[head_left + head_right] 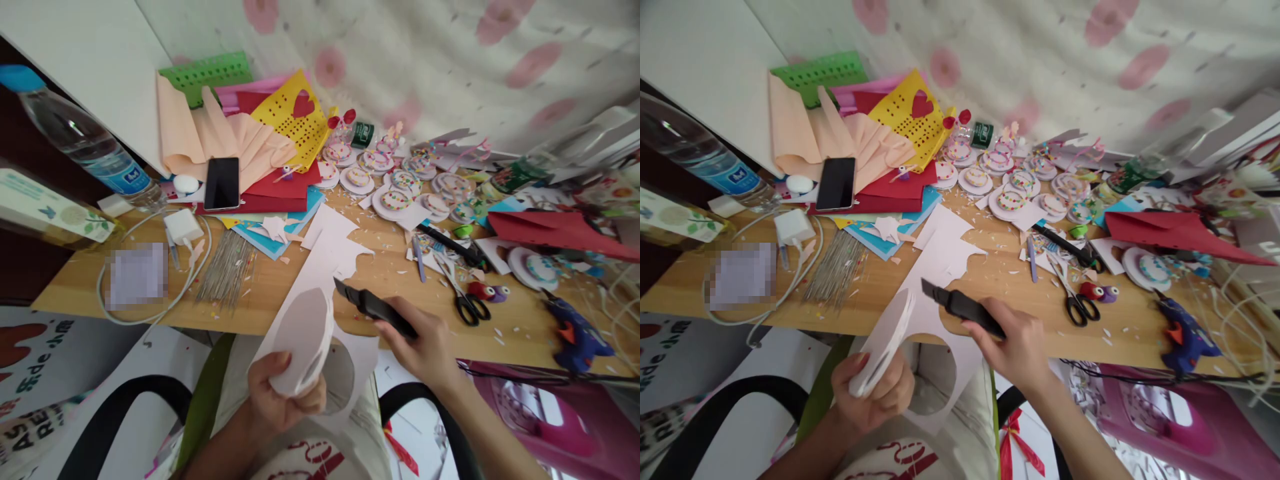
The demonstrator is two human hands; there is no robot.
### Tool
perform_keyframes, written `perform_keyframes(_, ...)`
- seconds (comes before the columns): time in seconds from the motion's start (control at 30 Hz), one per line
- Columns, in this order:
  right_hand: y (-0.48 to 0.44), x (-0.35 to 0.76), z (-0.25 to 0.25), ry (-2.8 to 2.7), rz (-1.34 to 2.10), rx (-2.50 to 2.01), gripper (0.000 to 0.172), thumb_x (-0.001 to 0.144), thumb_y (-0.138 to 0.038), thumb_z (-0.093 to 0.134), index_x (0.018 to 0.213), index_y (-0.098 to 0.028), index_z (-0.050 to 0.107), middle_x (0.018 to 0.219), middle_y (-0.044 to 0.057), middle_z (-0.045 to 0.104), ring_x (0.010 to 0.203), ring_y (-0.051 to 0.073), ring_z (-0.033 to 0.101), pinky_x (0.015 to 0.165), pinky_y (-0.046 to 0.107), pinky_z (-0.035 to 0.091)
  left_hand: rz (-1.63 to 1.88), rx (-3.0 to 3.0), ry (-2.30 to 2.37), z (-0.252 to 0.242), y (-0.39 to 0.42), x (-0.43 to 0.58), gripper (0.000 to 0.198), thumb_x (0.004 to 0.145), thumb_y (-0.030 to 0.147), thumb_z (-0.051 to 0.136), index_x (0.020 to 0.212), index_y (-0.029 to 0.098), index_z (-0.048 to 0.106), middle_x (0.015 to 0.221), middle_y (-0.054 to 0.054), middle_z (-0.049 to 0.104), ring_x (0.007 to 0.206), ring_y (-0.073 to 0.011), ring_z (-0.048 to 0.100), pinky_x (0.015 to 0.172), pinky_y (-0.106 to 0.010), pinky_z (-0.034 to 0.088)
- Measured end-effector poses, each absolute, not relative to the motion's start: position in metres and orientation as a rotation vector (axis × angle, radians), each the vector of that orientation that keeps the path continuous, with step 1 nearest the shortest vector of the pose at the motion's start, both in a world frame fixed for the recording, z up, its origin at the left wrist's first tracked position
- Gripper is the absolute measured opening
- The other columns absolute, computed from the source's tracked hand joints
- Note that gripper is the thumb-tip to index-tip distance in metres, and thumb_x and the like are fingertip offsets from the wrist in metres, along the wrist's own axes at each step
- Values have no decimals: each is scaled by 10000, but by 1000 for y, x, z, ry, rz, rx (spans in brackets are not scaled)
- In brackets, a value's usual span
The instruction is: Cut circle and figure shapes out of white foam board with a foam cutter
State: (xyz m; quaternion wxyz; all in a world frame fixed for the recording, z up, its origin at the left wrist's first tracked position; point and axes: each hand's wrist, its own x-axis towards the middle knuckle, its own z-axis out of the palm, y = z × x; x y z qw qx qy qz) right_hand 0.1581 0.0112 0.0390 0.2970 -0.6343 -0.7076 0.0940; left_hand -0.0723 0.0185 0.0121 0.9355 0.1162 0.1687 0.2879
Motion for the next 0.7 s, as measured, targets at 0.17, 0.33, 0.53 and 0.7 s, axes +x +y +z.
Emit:
perform_keyframes(0.17, -2, 143, 66, -2065, 306, -1390, 335, 915, -507, 542, 896, -177, 600, 605, 14, 615, 483, 130, 555, 467, 247, 397, 676, 163, 142, 21, 28, -67, 701, 817, 447, 584, 372, 176, 115, 331, 72, 35, 313, -33, 19, 365, -254, 12)
perform_keyframes(0.33, -5, 138, 74, -2124, 227, -1388, 330, 911, -498, 553, 855, -175, 585, 642, 42, 643, 487, 142, 564, 457, 269, 388, 689, 189, 176, 21, 26, -67, 732, 821, 453, 583, 361, 173, 88, 335, 65, 31, 314, -36, 31, 375, -265, 20)
perform_keyframes(0.53, -3, 140, 67, -2065, 209, -1411, 304, 909, -475, 568, 879, -173, 582, 658, 49, 654, 510, 152, 589, 476, 264, 388, 678, 173, -4, 20, 26, -65, 673, 864, 427, 547, 363, 196, 161, 328, 77, 67, 300, -34, 35, 340, -257, 8)
perform_keyframes(0.7, 1, 140, 62, -2047, 258, -1400, 333, 909, -502, 558, 888, -171, 594, 633, 31, 639, 513, 143, 589, 494, 246, 396, 684, 160, 24, 14, 24, -68, 650, 861, 424, 550, 384, 198, 171, 352, 82, 80, 315, -31, 46, 352, -248, 25)
